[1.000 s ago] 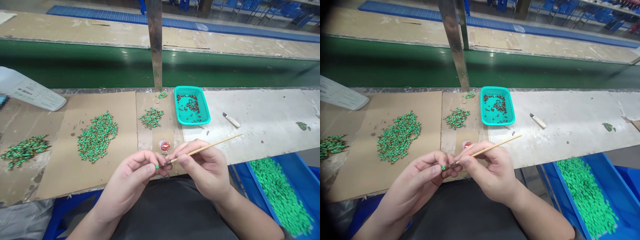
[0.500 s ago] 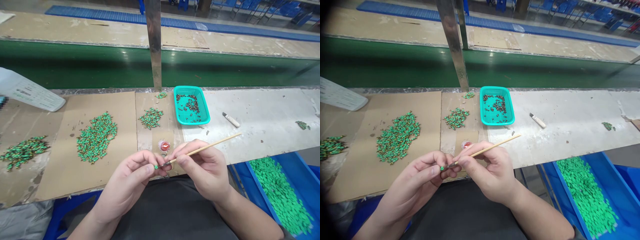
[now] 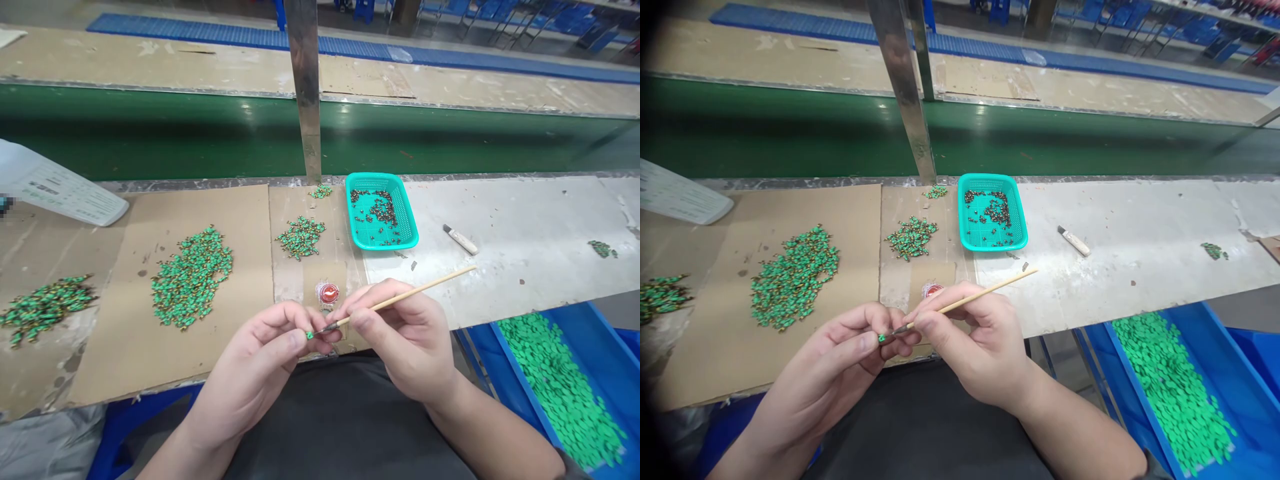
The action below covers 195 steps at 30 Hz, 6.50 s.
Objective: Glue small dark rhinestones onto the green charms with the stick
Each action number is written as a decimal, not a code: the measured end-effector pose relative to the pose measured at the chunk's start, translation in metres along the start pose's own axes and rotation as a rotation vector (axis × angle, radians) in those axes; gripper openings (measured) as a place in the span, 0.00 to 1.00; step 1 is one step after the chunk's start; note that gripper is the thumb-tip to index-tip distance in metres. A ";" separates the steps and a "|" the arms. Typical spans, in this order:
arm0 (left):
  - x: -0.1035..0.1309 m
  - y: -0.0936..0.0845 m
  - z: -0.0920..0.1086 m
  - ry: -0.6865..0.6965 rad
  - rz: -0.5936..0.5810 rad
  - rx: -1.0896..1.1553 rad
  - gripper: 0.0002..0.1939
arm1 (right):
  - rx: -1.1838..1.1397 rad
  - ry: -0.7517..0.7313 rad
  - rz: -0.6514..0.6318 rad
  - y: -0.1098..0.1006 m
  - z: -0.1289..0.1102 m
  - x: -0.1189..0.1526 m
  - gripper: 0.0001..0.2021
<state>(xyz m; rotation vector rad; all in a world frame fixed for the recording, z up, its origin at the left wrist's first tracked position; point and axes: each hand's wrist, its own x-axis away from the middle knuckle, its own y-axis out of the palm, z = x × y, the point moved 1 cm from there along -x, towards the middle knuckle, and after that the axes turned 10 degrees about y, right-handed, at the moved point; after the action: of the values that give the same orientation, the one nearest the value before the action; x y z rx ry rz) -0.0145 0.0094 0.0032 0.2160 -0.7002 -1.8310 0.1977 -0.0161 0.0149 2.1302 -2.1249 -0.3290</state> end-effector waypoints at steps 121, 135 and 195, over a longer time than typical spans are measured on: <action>0.022 0.022 0.010 0.481 0.245 -0.644 0.03 | 0.337 -0.259 -0.209 -0.007 -0.002 -0.016 0.04; 0.021 0.013 0.013 0.609 0.082 -0.847 0.14 | 0.334 -0.352 -0.159 -0.002 0.009 -0.011 0.04; 0.016 0.004 0.007 0.760 -0.065 -0.988 0.18 | 0.302 -0.280 -0.135 -0.003 0.006 -0.011 0.07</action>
<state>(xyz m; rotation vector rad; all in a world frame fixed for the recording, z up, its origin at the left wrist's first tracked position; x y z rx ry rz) -0.0211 -0.0038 0.0138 0.2415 0.7437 -1.7575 0.1993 -0.0049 0.0092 2.5377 -2.3107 -0.3579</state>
